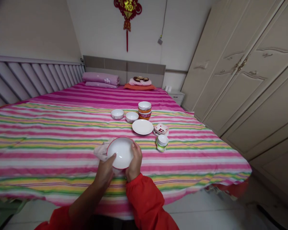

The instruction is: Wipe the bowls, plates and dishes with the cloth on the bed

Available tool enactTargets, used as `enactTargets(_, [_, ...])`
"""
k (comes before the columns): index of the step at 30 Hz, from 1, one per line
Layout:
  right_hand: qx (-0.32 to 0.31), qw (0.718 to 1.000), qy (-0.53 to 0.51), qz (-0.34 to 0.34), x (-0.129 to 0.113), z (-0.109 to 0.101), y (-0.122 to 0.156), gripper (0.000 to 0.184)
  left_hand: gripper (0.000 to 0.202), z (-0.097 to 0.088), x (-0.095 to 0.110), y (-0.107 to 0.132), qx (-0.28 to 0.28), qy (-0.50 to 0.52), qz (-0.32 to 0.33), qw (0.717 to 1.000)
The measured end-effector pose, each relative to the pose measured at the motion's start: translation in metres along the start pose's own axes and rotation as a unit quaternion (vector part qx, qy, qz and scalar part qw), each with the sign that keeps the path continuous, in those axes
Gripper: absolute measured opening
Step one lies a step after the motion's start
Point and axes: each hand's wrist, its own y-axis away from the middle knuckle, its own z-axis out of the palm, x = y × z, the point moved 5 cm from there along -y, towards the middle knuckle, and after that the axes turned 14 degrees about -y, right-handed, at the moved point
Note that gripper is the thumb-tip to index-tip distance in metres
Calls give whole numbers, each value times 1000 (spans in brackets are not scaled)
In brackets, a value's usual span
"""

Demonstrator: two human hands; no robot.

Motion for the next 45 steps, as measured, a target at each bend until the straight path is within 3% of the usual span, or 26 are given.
enactTargets(3, [-5, 999, -39, -4, 7, 1, 4, 40, 54, 6, -6, 4, 5, 52, -12, 999])
enactTargets(6, [-70, 997, -14, 25, 5, 4, 8, 44, 55, -1, 1, -1, 0, 37, -13, 999])
enactTargets(10, [-171, 979, 73, 85, -12, 8, 6, 46, 44, -16, 29, -12, -33, -102, 48, 993])
enactTargets(13, [-216, 961, 152, 82, -25, 13, 1, 43, 36, -14, 48, -15, -88, -186, 115, 972])
enactTargets(16, [-192, 966, 167, 42, -32, 17, -2, 41, 34, -8, 50, -16, -106, -173, 126, 971])
enactTargets(21, [-62, 995, 68, 34, -15, 8, 0, 39, 45, -6, 16, -9, -20, -30, 23, 999])
enactTargets(25, [-3, 1000, -13, 4, 0, 0, 5, 38, 46, 3, -3, 2, -3, 62, -26, 998])
enactTargets(27, [-20, 1000, -21, 2, 3, 0, 6, 40, 46, 3, -3, 2, 4, 66, -34, 997])
enactTargets(31, [-118, 991, 39, 50, -2, 4, 5, 46, 43, -7, 14, -6, -3, -8, -11, 1000])
enactTargets(37, [-200, 964, 175, 19, -27, 13, -1, 43, 31, -9, 55, -13, -92, -201, 165, 961])
enactTargets(41, [-149, 980, 132, 3, -28, 13, 0, 43, 35, -8, 51, -12, -80, -185, 181, 963])
enactTargets(45, [-68, 996, 48, 19, -14, 5, 2, 42, 49, -8, 24, -6, -18, -75, 105, 991])
